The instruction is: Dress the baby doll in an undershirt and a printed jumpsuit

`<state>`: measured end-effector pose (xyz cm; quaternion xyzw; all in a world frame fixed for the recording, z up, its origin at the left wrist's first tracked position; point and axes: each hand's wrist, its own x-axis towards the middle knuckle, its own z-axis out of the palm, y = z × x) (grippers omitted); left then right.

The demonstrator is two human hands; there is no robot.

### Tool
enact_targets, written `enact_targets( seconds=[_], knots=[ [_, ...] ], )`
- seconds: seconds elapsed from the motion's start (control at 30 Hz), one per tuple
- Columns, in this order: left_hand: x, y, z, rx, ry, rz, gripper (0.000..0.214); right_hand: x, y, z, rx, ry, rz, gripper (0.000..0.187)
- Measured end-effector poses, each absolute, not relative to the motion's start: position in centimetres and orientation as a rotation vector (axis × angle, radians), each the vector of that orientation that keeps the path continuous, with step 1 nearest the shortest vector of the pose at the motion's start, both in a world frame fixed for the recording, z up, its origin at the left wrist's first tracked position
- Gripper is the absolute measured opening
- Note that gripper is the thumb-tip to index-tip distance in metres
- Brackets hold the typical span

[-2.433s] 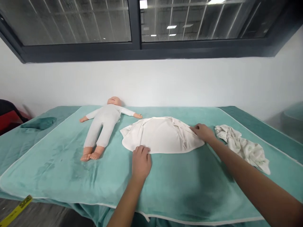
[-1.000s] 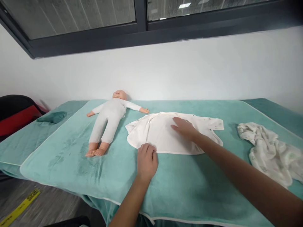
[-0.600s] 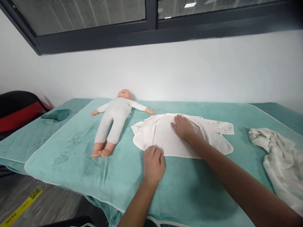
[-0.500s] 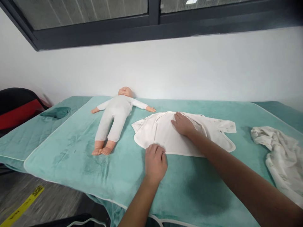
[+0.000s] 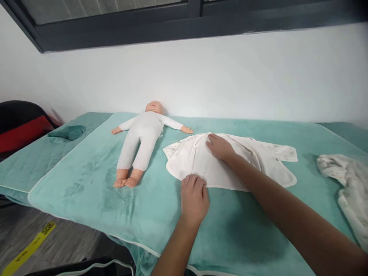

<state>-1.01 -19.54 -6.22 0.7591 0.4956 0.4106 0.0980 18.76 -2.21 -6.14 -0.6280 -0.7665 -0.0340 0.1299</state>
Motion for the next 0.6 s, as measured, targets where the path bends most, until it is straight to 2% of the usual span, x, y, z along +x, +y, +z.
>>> enact_targets(
  seconds=[0.33, 0.6],
  knots=[
    [-1.2, -19.7, -6.1, 2.242, 1.398, 1.363, 0.020, 17.6, -4.9, -6.6, -1.881, -2.296, -0.094, 0.067],
    [-1.5, -20.0, -5.6, 2.287, 1.193, 1.575, 0.028, 14.0, -11.4, -5.6, -1.559, -2.417, -0.084, 0.066]
  ],
)
